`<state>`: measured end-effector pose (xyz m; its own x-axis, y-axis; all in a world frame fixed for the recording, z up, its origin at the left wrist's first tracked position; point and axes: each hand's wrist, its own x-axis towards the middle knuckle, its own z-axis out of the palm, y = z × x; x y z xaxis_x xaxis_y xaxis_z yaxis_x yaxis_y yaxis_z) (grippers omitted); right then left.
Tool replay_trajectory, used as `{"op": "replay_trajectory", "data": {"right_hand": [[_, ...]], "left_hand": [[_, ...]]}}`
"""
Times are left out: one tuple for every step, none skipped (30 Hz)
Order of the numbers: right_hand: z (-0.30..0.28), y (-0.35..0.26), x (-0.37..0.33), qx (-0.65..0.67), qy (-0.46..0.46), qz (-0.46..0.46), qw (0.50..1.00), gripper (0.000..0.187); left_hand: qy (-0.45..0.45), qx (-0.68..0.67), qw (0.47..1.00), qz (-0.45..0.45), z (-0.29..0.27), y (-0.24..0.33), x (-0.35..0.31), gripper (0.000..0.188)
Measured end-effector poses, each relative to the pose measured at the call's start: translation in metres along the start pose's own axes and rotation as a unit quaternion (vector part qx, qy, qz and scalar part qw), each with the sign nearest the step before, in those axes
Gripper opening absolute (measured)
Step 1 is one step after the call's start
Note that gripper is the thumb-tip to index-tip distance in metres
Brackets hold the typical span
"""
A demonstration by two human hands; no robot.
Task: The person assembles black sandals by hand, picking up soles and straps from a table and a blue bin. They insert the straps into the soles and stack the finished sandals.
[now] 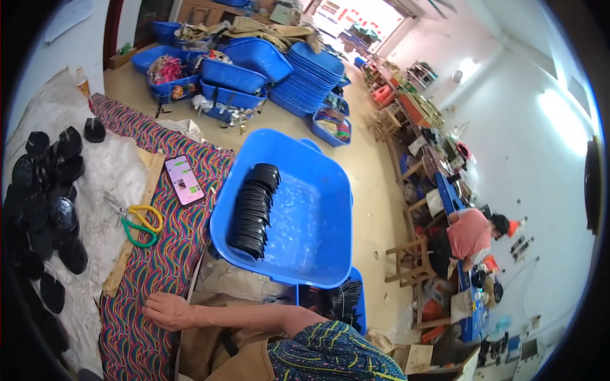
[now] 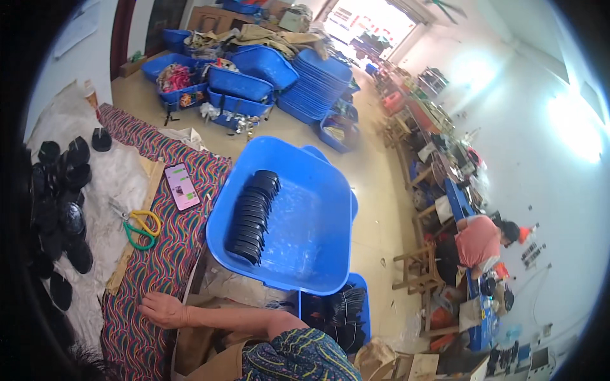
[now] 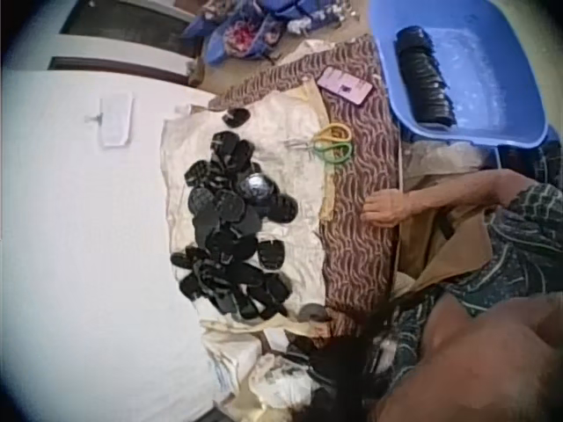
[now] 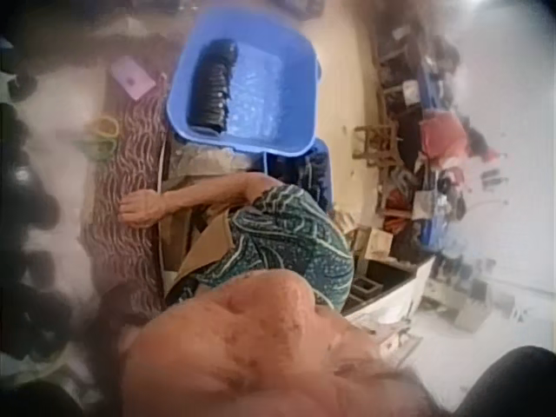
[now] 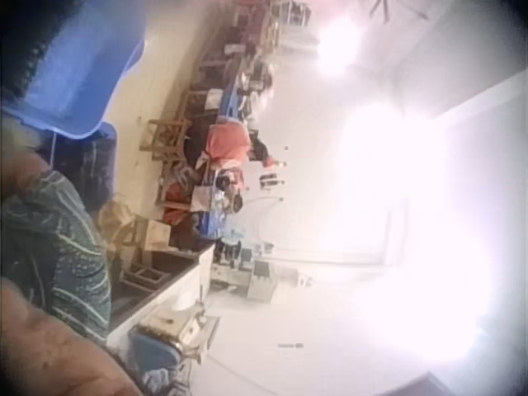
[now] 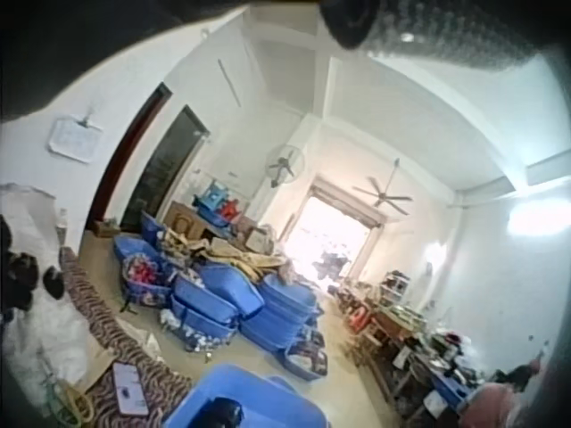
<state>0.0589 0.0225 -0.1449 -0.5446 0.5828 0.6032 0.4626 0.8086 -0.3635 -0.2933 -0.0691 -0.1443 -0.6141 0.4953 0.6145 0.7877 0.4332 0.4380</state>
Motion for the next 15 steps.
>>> {"op": "replay_trajectory", "data": {"right_hand": [[-0.001,0.000,0.000,0.004,0.000,0.001,1.000,0.045],[-0.002,-0.001,0.002,0.002,0.004,-0.001,1.000,0.045],[-0.003,-0.003,0.005,0.002,0.008,-0.004,1.000,0.045],[-0.005,-0.003,0.007,0.001,0.011,-0.007,1.000,0.045],[-0.006,-0.004,0.008,0.003,0.007,-0.005,1.000,0.046],[-0.006,-0.004,0.008,0.004,0.003,-0.003,1.000,0.046],[-0.005,-0.004,0.009,0.006,-0.001,-0.001,1.000,0.047],[-0.005,-0.002,0.011,-0.001,0.008,-0.005,1.000,0.044],[-0.003,-0.002,0.012,-0.008,0.018,-0.008,1.000,0.042],[-0.004,-0.003,0.011,-0.015,0.027,-0.011,0.999,0.040],[-0.005,-0.003,0.011,-0.010,0.023,-0.009,1.000,0.039],[-0.006,-0.004,0.012,-0.006,0.019,-0.007,1.000,0.039],[-0.008,-0.004,0.011,-0.002,0.014,-0.004,1.000,0.039],[-0.009,-0.004,0.012,-0.002,0.015,-0.005,1.000,0.039],[-0.011,-0.004,0.013,-0.002,0.015,-0.005,1.000,0.039]], "left_hand": [[-0.001,-0.008,1.000,0.000,0.002,0.006,0.002,0.053],[-0.007,-0.017,1.000,-0.003,0.005,0.010,0.004,0.053],[-0.011,-0.025,1.000,-0.005,0.009,0.012,0.006,0.052],[-0.017,-0.033,0.999,-0.004,0.012,0.015,0.008,0.052],[-0.020,-0.039,0.999,-0.008,0.013,0.016,0.008,0.052],[-0.024,-0.046,0.999,-0.011,0.015,0.017,0.008,0.052],[-0.026,-0.053,0.998,-0.013,0.018,0.019,0.007,0.051],[-0.032,-0.058,0.998,-0.016,0.020,0.022,0.007,0.051],[-0.035,-0.061,0.997,-0.019,0.023,0.026,0.006,0.051],[-0.039,-0.067,0.997,-0.021,0.024,0.028,0.004,0.051],[-0.040,-0.068,0.997,-0.022,0.024,0.030,0.005,0.050],[-0.041,-0.071,0.996,-0.022,0.024,0.031,0.004,0.050],[-0.044,-0.073,0.996,-0.022,0.025,0.034,0.003,0.050],[-0.045,-0.075,0.996,-0.022,0.024,0.034,0.004,0.050],[-0.045,-0.077,0.996,-0.022,0.025,0.037,0.003,0.050]]}}
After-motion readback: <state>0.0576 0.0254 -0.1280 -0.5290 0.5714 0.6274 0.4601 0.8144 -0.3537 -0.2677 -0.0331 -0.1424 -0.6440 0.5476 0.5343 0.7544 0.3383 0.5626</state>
